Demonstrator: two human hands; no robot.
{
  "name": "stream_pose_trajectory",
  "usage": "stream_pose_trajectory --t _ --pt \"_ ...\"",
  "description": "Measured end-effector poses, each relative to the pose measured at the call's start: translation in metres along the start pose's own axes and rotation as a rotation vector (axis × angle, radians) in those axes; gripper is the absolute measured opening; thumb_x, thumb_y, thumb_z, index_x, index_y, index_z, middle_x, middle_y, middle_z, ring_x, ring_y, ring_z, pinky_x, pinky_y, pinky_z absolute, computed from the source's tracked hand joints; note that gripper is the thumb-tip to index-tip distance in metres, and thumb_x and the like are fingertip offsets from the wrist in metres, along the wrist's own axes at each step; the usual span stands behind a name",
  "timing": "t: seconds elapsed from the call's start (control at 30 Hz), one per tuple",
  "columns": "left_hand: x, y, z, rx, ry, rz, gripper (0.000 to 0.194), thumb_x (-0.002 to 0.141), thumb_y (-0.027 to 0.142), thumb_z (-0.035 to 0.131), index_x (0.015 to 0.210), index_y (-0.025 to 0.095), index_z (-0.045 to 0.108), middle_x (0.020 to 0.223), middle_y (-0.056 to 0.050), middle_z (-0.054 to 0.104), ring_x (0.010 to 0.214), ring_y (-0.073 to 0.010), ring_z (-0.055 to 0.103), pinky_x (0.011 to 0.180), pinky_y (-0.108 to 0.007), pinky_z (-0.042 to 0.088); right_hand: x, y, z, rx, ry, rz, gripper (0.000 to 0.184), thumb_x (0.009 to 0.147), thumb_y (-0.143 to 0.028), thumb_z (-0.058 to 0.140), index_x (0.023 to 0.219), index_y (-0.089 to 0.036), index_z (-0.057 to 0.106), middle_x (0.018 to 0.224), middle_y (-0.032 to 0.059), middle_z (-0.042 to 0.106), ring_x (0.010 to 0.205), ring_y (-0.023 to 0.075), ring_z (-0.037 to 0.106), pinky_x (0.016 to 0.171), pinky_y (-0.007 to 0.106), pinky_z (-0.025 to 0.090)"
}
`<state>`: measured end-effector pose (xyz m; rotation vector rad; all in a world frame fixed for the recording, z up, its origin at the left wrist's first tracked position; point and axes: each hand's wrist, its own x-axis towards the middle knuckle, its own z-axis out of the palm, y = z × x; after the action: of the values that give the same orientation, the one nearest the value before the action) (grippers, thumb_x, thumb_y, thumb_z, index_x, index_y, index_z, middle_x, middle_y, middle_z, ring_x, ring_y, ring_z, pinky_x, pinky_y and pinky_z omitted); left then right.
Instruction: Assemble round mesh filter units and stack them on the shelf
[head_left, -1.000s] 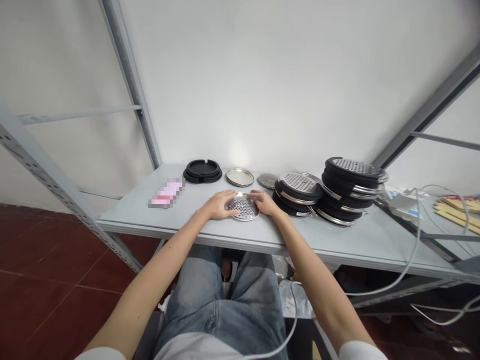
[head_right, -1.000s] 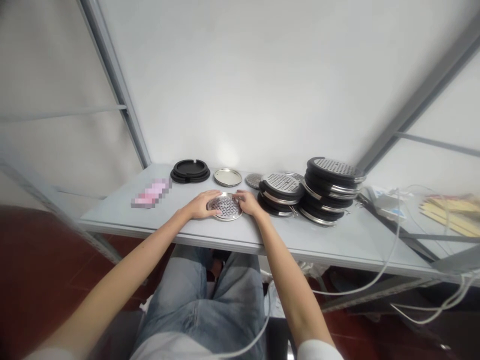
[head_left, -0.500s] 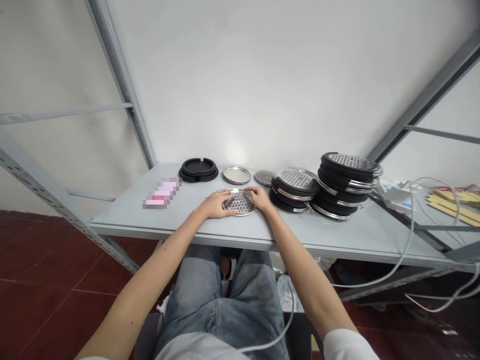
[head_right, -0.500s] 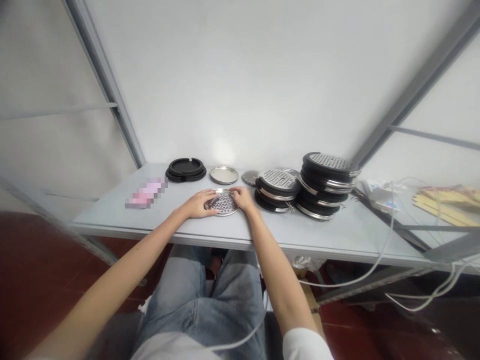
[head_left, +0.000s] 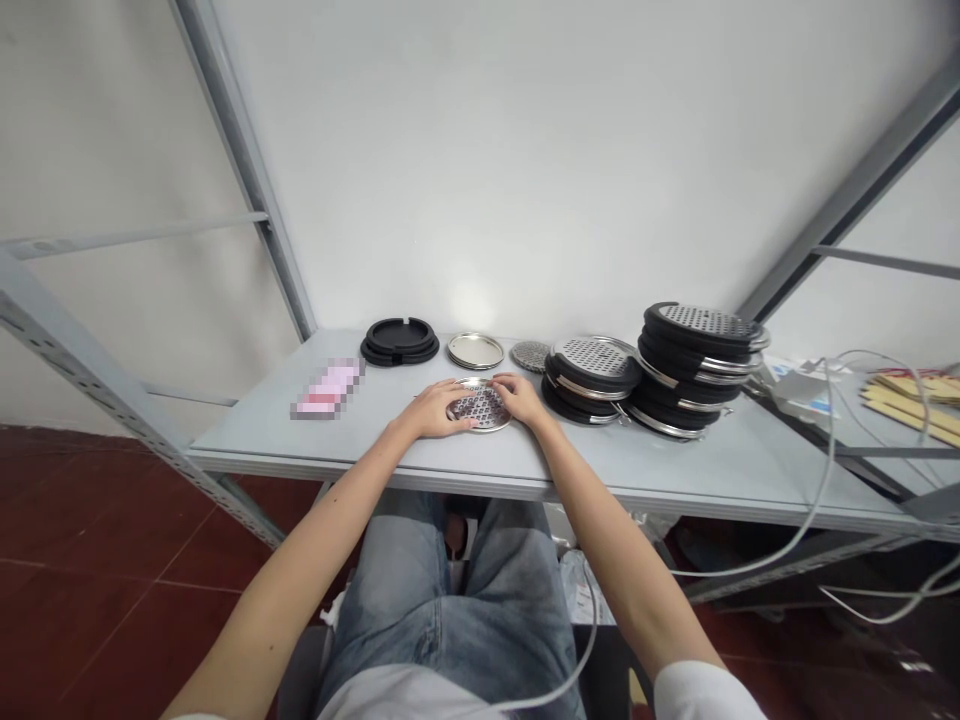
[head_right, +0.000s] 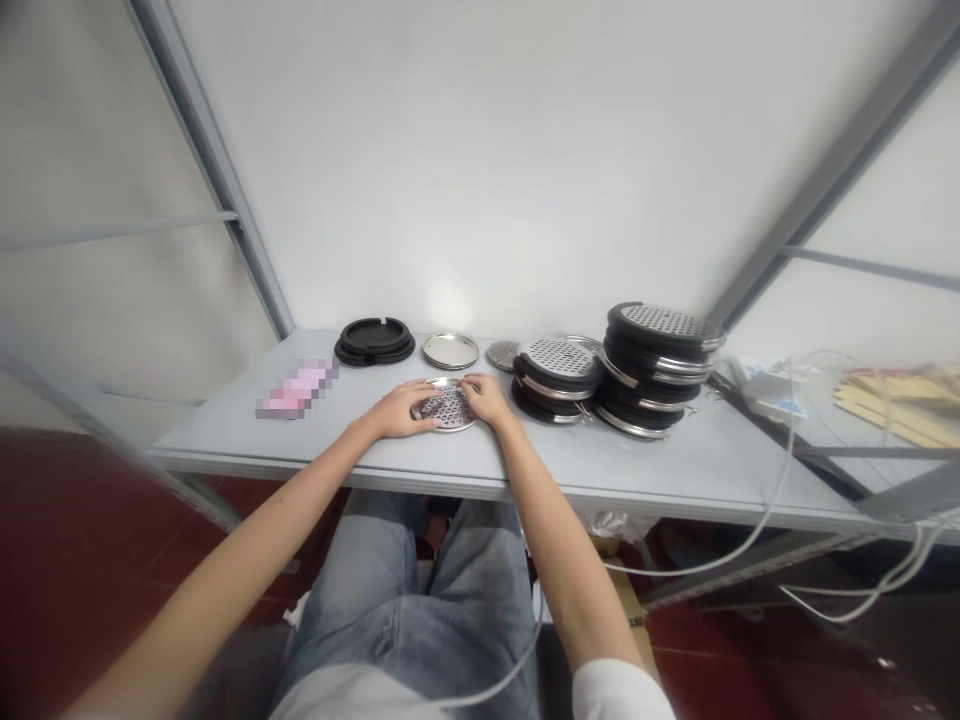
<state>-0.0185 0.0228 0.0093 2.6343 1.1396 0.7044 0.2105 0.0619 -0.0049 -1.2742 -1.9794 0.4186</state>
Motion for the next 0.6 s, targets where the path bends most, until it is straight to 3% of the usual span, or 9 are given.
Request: stream_pose_trajectory --t 0.43,0.6 --pt "-0.0010 0.0056 -0.0039 0.043 -0.053 -0.003 0.056 0.082 0.061 0.059 0.123 0.023 0.063 0.138 -0.012 0.054 0.136 -0.0330 0.041 0.112 -0.048 0.033 -0.0008 0.0001 0.0008 -0.020 -0.021 -0.011 0.023 0.087 -0.020 0.053 0.096 -0.016 0.074 0.109 0.0092 0.072 0.105 0.0216 0.065 0.098 0.033 0.045" --pt "-0.0015 0.0074 -0.0048 0.049 -0.066 -0.015 0.052 0.082 0.061 0.059 0.120 0.025 0.064 0.139 -0.010 0.054 0.137 -0.0304 0.040 0.113 -0.046 0.032 -0.0013 -0.0008 0.0006 -0.026 -0.018 -0.012 0.024 0.088 -0.023 0.053 0.099 -0.016 0.074 0.110 0.0090 0.072 0.106 0.0219 0.064 0.098 0.033 0.045"
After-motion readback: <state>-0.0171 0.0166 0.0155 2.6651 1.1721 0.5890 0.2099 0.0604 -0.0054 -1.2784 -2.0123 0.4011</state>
